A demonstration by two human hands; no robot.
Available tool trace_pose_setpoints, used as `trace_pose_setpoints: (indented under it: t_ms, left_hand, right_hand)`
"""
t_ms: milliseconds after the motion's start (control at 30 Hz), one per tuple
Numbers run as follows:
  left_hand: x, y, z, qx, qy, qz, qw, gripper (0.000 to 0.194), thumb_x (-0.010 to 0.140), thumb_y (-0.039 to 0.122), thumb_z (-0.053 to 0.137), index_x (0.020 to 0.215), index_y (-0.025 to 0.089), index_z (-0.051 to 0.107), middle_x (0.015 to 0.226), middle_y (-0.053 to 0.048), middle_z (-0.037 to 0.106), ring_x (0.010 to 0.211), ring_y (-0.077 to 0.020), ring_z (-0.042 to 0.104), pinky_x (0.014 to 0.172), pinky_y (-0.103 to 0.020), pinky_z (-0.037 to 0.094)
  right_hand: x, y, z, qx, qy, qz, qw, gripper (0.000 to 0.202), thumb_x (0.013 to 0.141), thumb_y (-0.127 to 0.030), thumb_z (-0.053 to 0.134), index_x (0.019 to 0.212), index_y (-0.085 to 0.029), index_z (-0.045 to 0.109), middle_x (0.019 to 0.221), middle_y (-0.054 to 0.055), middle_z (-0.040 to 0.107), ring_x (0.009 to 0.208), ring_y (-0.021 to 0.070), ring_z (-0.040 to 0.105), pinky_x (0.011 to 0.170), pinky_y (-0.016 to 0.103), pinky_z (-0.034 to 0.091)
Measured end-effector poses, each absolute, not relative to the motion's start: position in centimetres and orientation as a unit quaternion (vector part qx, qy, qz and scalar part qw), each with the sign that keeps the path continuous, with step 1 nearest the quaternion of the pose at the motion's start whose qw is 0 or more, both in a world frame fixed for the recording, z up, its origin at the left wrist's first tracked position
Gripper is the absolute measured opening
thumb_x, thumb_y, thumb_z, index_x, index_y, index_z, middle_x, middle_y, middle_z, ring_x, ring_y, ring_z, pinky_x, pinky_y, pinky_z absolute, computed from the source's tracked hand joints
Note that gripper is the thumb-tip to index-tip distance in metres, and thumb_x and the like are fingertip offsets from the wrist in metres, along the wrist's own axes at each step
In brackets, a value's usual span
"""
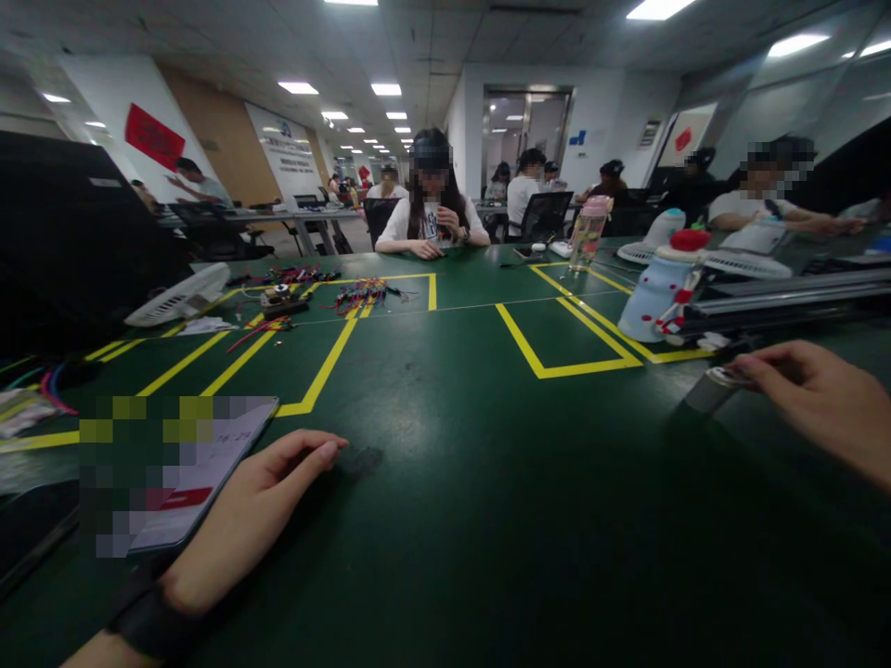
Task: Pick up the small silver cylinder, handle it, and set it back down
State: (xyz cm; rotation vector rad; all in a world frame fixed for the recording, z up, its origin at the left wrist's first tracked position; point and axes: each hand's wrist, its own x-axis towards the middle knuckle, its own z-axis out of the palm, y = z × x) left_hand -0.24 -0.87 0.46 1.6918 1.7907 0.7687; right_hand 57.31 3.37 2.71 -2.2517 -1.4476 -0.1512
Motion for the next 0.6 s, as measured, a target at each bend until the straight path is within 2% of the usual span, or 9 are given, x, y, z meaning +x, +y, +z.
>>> trace_pose_setpoints:
  t_ms: [133, 333, 600]
  left_hand:
    - [-0.3, -0.9, 0.3, 0.63, 0.666, 0.288, 0.277, 0.034, 0.084, 0.055, 0.054, 0.103, 0.029, 0.066, 0.105, 0.001, 0.071, 0.102, -0.0251, 0.063, 0.088, -0.036, 0.046]
    - [-0.4, -0.9, 0.3, 0.634, 0.665, 0.287, 0.272, 0.032, 0.085, 0.052, 0.054, 0.104, 0.029, 0.067, 0.105, 0.0, 0.072, 0.099, -0.024, 0.065, 0.087, -0.035, 0.047]
    - [-0.4, -0.9, 0.2, 0.635, 0.659, 0.297, 0.274, 0.034, 0.085, 0.052, 0.054, 0.104, 0.027, 0.067, 0.105, -0.001, 0.071, 0.1, -0.0246, 0.065, 0.085, -0.035, 0.049]
  right_hand:
    - [56.8, 3.3, 3.0, -0.818, -0.532, -0.042, 0.214, 0.036, 0.078, -0.051, 0.054, 0.097, -0.021, 0.063, 0.087, 0.008, 0.064, 0.069, 0.0185, 0.055, 0.064, 0.03, 0.039]
    - [55.9, 3.0, 3.6, -0.821, -0.515, -0.026, 0.247, 0.034, 0.075, -0.05, 0.058, 0.094, -0.022, 0.065, 0.086, 0.006, 0.066, 0.07, 0.0184, 0.057, 0.066, 0.03, 0.041]
    - [55.4, 3.1, 4.3, -0.843, -0.492, 0.021, 0.214, 0.033, 0.074, -0.048, 0.061, 0.093, -0.023, 0.069, 0.086, 0.005, 0.067, 0.07, 0.0194, 0.057, 0.065, 0.032, 0.042]
